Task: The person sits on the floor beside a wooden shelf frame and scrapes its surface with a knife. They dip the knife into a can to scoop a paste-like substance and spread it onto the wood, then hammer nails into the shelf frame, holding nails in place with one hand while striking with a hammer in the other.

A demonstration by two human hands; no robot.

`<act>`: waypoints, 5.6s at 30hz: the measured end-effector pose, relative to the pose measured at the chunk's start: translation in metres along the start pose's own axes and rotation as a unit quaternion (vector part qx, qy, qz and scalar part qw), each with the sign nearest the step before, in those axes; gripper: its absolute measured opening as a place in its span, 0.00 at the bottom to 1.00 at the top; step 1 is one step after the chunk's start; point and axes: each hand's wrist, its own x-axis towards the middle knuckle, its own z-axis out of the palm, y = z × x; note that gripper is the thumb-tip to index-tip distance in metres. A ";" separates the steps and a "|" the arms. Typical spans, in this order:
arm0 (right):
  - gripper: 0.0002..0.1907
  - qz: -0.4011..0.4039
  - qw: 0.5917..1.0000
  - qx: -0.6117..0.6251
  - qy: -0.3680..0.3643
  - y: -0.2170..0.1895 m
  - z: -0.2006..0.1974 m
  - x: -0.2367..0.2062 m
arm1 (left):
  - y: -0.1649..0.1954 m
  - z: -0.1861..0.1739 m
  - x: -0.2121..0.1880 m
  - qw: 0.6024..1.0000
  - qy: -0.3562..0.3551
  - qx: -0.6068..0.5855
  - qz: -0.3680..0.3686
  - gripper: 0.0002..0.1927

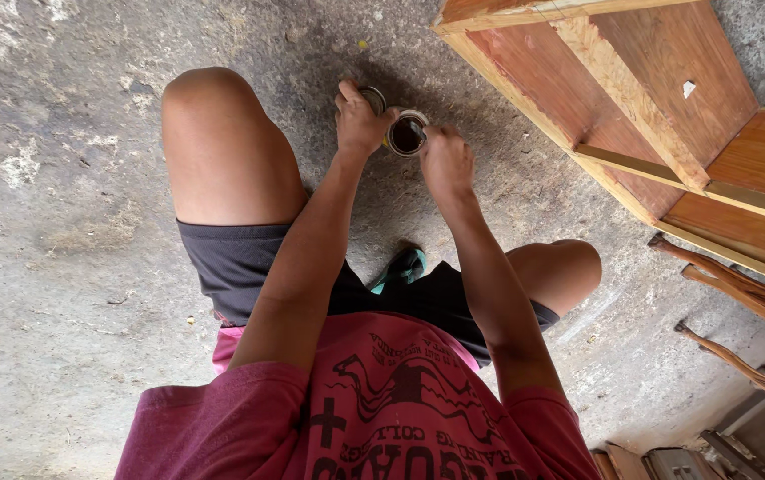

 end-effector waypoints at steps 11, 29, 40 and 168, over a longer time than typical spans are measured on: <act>0.10 -0.034 0.999 -0.004 0.000 -0.012 0.000 0.011 | 0.002 0.002 -0.003 0.999 0.004 0.027 0.026 0.49; 0.11 0.008 0.964 0.256 -0.075 0.053 -0.015 0.004 | 0.004 0.011 -0.003 0.996 -0.004 0.070 0.059 0.50; 0.12 0.152 0.853 0.499 -0.027 0.141 -0.028 -0.088 | -0.007 0.027 0.000 0.996 -0.002 0.062 0.056 0.52; 0.14 0.077 0.912 0.388 0.111 0.020 0.005 -0.012 | 0.000 0.025 -0.002 0.991 -0.020 0.130 0.000 0.59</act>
